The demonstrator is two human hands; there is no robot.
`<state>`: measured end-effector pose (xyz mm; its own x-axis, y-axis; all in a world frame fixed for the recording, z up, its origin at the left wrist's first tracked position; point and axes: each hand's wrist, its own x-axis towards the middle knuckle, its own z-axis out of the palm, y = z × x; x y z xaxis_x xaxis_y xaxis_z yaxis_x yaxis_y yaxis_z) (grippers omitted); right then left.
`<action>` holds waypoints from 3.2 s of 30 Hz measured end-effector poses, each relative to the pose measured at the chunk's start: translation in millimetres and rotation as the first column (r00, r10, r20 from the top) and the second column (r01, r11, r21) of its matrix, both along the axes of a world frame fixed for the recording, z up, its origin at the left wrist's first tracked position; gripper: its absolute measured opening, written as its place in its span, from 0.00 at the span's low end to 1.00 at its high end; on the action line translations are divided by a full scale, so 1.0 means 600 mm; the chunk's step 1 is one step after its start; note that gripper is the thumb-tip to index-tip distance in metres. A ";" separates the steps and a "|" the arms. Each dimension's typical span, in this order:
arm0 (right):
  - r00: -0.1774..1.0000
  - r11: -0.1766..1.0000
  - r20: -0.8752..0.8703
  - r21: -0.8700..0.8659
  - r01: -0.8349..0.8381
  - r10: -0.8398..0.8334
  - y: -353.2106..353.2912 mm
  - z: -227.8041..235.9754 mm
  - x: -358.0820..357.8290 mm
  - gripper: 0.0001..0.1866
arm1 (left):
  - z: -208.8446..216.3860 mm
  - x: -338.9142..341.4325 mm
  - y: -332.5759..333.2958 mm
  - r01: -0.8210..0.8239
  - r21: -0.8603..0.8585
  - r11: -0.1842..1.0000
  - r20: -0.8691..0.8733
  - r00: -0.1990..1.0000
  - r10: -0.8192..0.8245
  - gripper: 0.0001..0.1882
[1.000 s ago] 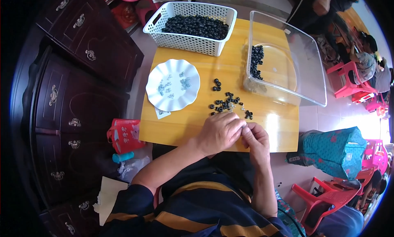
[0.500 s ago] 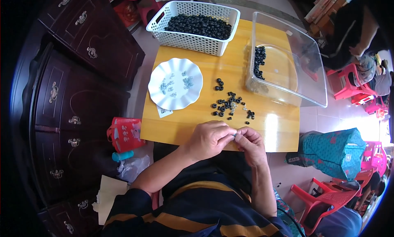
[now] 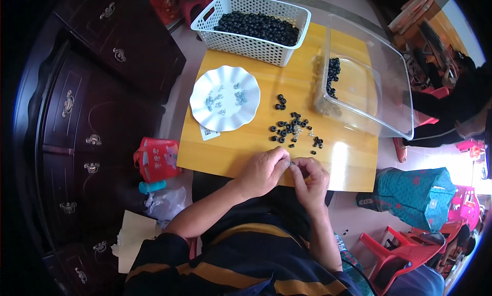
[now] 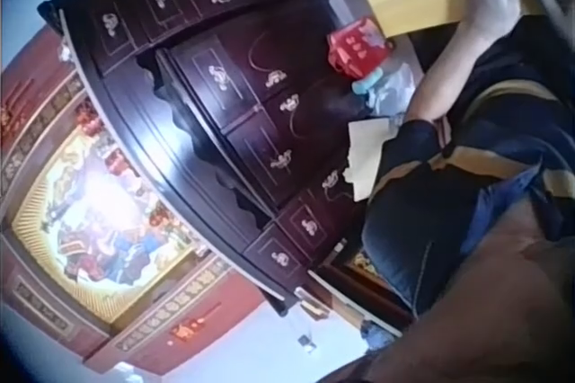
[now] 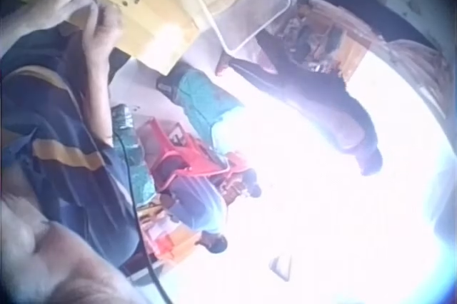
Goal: Picking up small black components and placing them into a plastic container.
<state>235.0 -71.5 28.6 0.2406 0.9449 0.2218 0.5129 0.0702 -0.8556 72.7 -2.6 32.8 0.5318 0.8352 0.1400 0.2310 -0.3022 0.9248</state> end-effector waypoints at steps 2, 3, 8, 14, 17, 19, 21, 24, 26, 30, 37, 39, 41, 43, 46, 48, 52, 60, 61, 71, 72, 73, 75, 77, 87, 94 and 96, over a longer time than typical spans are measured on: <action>0.999 0.999 0.013 -0.018 -0.030 0.031 -0.001 0.005 -0.001 0.04 | 0.001 -0.001 0.000 0.005 -0.023 1.000 -0.011 1.000 -0.005 0.04; 0.999 0.999 0.013 -0.018 -0.031 0.031 -0.003 0.000 0.000 0.04 | 0.002 -0.001 0.000 0.014 -0.043 0.999 -0.021 1.000 -0.014 0.04; 0.634 0.936 -0.764 -0.298 -0.185 -0.118 -0.002 0.007 0.012 0.07 | 0.004 0.004 -0.005 0.004 0.148 0.989 0.013 1.000 -0.006 0.02; 0.479 0.896 -0.867 -0.316 -0.313 -0.138 -0.009 -0.033 0.038 0.07 | 0.018 -0.006 0.005 0.093 0.413 0.906 -0.093 0.994 -0.060 0.05; 0.527 0.895 -0.836 -0.340 -0.287 -0.149 -0.009 -0.026 0.032 0.06 | 0.019 -0.008 0.010 0.139 0.417 0.898 -0.160 0.984 -0.078 0.04; 0.581 0.911 -0.803 -0.328 -0.249 -0.130 -0.008 -0.017 0.023 0.06 | 0.020 -0.011 0.010 0.148 0.395 0.906 -0.179 0.980 -0.082 0.04; 0.634 0.926 -0.765 -0.313 -0.211 -0.114 -0.008 -0.010 0.014 0.06 | 0.018 -0.011 0.007 0.112 0.206 0.972 -0.142 0.986 -0.083 0.03; 0.739 0.956 -0.672 -0.252 -0.153 -0.058 -0.007 -0.004 0.004 0.05 | 0.009 -0.012 0.007 0.088 0.101 0.991 -0.074 0.994 -0.081 0.04; 0.816 0.966 -0.577 -0.228 -0.122 -0.033 -0.007 -0.003 -0.001 0.04 | 0.003 -0.014 0.007 0.073 0.040 0.997 -0.029 0.997 -0.072 0.05; 0.794 0.969 -0.608 -0.210 -0.132 -0.023 -0.001 0.008 -0.007 0.04 | -0.003 -0.013 0.008 0.051 -0.100 0.994 0.106 0.994 -0.041 0.08; 0.690 0.971 -0.721 -0.202 -0.126 -0.061 0.005 0.004 -0.007 0.04 | 0.005 -0.005 0.022 0.036 -0.045 0.998 0.067 0.997 -0.033 0.07; 0.688 0.969 -0.721 -0.221 -0.112 -0.085 0.008 0.005 -0.006 0.04 | 0.002 -0.002 0.026 0.047 -0.065 0.997 0.076 0.996 -0.042 0.07; 0.739 0.979 -0.669 -0.193 -0.070 -0.079 0.008 -0.003 -0.004 0.03 | -0.006 0.004 0.030 0.007 0.024 1.000 0.046 0.999 -0.008 0.07; 0.833 0.979 -0.547 -0.202 -0.029 -0.088 0.010 -0.013 0.003 0.03 | -0.010 0.006 0.035 -0.029 0.111 0.993 0.017 0.999 0.027 0.08; 0.897 0.976 -0.425 -0.217 0.032 -0.124 0.017 -0.013 0.004 0.05 | -0.006 0.006 0.044 -0.004 0.096 0.995 -0.025 1.000 0.007 0.07; 0.888 0.973 -0.434 -0.226 0.056 -0.152 0.024 -0.013 0.006 0.07 | -0.007 0.007 0.047 -0.006 0.090 0.996 -0.022 1.000 0.008 0.06; 0.814 0.962 -0.557 -0.273 0.008 -0.165 0.025 -0.005 0.015 0.06 | 0.003 0.017 0.037 -0.035 0.083 0.996 0.055 0.998 0.031 0.04; 0.695 0.937 -0.697 -0.334 -0.097 -0.176 0.022 -0.003 0.001 0.05 | -0.012 0.027 0.025 -0.101 0.164 0.981 0.177 0.982 0.072 0.03; 0.774 0.966 -0.621 -0.255 -0.049 -0.125 0.022 -0.010 -0.004 0.05 | -0.015 0.026 0.026 -0.094 0.158 0.983 0.170 0.983 0.067 0.03; 0.969 0.989 -0.245 -0.150 0.002 -0.040 0.020 -0.007 -0.007 0.04 | -0.025 0.020 0.029 -0.135 0.128 0.983 0.209 0.972 0.107 0.02; 0.969 0.989 -0.245 -0.151 0.003 -0.041 0.022 -0.005 -0.007 0.04 | -0.025 0.019 0.027 -0.134 0.069 0.989 0.202 0.972 0.117 0.02; 0.991 0.998 -0.132 -0.065 -0.001 -0.008 0.025 -0.003 -0.007 0.03 | -0.024 0.019 0.027 -0.132 0.011 0.991 0.195 0.973 0.127 0.03; 1.000 1.000 -0.014 0.021 -0.014 0.014 0.026 -0.002 -0.008 0.03 | -0.026 0.018 0.028 -0.121 -0.003 0.993 0.200 0.973 0.119 0.03; 0.999 1.000 -0.034 0.008 0.009 -0.009 0.023 -0.005 -0.010 0.02 | -0.030 0.019 0.027 -0.112 -0.017 0.994 0.205 0.972 0.113 0.03; 0.875 0.991 -0.482 -0.130 -0.033 -0.034 0.025 0.008 -0.015 0.03 | -0.030 0.019 0.023 0.070 -0.453 0.889 0.407 0.903 0.136 0.02; 0.961 0.991 -0.267 -0.126 0.038 -0.071 0.027 0.006 0.004 0.04 | -0.051 0.004 0.029 0.007 -0.413 0.911 0.377 0.912 0.164 0.02; 0.992 0.992 -0.049 -0.057 0.111 -0.114 0.033 -0.006 0.019 0.04 | -0.052 -0.009 0.036 -0.087 -0.322 0.943 0.315 0.929 0.193 0.02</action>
<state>246.4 -51.6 25.0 0.3562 0.9215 0.1551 0.4693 -0.0329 -0.8824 67.2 19.2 1.7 0.3717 0.9281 0.0235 -0.0909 0.0112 0.9958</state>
